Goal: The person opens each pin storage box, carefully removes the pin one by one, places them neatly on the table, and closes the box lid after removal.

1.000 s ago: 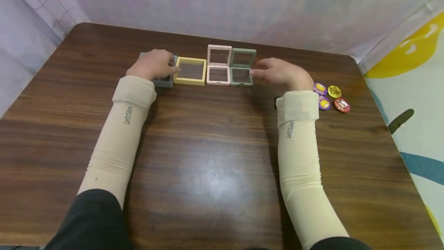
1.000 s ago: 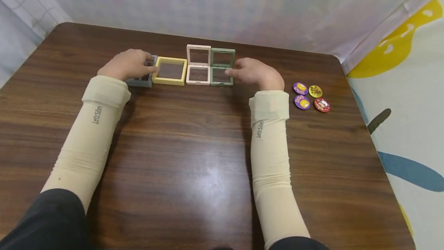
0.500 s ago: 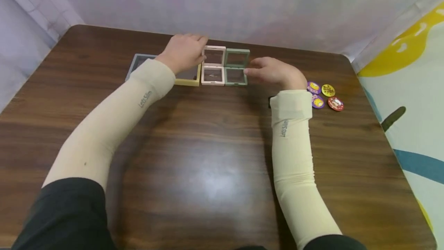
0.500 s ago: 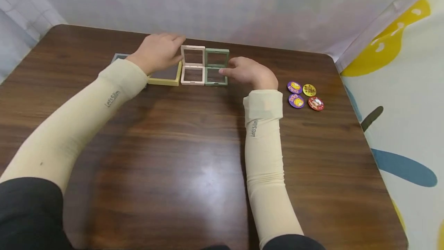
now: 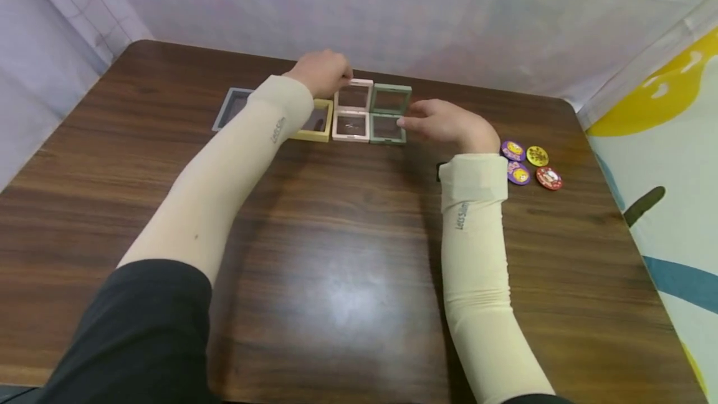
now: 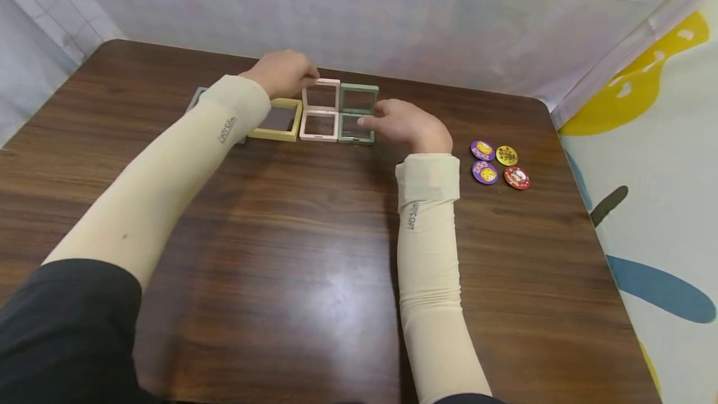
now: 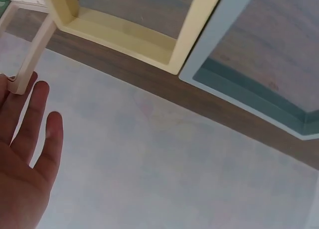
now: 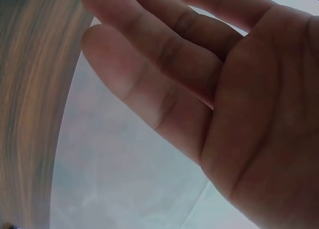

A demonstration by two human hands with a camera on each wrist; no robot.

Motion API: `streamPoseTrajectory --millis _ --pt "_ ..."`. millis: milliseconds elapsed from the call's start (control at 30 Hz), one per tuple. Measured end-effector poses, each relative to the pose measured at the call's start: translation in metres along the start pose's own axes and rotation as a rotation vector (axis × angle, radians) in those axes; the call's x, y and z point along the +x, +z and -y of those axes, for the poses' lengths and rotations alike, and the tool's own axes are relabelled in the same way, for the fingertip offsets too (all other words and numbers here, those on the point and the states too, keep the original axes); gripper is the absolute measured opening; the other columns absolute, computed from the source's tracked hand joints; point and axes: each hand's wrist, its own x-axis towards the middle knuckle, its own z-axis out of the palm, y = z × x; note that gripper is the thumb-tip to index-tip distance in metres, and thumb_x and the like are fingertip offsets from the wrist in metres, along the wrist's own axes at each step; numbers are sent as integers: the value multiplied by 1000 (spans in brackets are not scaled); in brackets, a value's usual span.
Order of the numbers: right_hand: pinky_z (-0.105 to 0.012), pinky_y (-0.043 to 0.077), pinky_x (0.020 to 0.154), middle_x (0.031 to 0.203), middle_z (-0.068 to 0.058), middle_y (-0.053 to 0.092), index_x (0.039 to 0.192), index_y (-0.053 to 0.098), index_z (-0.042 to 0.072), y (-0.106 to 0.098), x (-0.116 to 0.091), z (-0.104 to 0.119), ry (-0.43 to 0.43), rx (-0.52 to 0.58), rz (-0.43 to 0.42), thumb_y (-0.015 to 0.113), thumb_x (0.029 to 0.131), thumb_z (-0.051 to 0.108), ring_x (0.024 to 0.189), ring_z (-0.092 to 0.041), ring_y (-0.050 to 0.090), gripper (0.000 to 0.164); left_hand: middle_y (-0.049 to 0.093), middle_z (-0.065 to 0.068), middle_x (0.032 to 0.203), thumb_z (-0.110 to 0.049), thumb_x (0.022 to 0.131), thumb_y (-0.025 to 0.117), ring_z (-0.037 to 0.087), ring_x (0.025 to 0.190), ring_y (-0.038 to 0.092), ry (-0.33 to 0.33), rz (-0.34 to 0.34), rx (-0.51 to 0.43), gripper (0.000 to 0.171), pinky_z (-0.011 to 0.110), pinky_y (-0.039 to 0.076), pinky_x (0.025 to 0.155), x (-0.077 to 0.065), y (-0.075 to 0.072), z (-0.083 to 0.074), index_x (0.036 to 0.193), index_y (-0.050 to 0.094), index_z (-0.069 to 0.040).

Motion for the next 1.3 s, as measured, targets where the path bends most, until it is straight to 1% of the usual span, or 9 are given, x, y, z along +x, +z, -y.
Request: streamPoseTrajectory --millis 100,233,433,567,667,800,867,1167,1300 --pt "-52 32 112 149 -19 36 147 26 2 1 2 4 -20 -62 -5 45 97 46 136 -34 37 70 69 12 96 -20 101 45 21 75 57 -7 -11 30 29 37 50 69 -1 -2 3 103 70 -5" --pt "-51 38 106 136 -18 49 141 37 3 1 5 9 -29 -57 -1 47 97 44 124 -33 47 61 71 12 103 -21 100 47 23 81 61 -19 -12 51 28 40 52 73 -4 -6 6 105 71 -7" --pt "-51 35 109 142 -16 44 145 32 4 2 7 9 -5 -67 3 46 96 47 127 -31 45 66 67 14 120 -19 99 50 30 103 64 11 -2 37 28 51 51 92 -7 -8 3 117 68 -8" --pt "-52 34 111 148 -14 38 148 28 6 3 9 8 16 -50 11 46 95 50 132 -31 41 71 69 14 115 -17 96 55 30 99 65 62 5 46 24 51 52 91 -11 0 -2 111 70 -6" --pt "-51 35 109 143 -13 43 146 32 7 5 11 7 23 -23 9 47 95 48 128 -30 43 67 72 12 100 -15 91 62 27 85 65 100 26 92 16 47 54 81 -13 12 -4 97 74 -7" --pt "-50 38 105 133 -12 49 141 38 7 10 12 7 16 -14 3 48 96 46 120 -29 47 61 70 7 80 -14 85 68 22 69 58 124 66 165 9 40 49 66 -16 33 -6 79 71 -9" --pt "-50 37 108 140 -12 45 144 34 8 12 12 7 18 -39 1 48 95 48 124 -28 45 65 69 6 77 -14 84 70 21 68 57 122 71 178 10 39 48 65 -18 40 -6 75 69 -10" --pt "-50 38 106 134 -11 48 141 38 8 11 16 7 21 -53 -21 47 95 48 121 -28 46 61 69 7 80 -16 85 71 23 71 57 92 67 184 11 43 50 69 -16 43 -10 78 67 -8" --pt "-51 33 110 145 -14 42 145 34 7 11 18 6 18 -76 -28 48 95 46 132 -30 40 65 71 9 89 -15 84 72 26 79 62 83 66 168 9 47 53 76 -16 46 -8 85 69 -7"
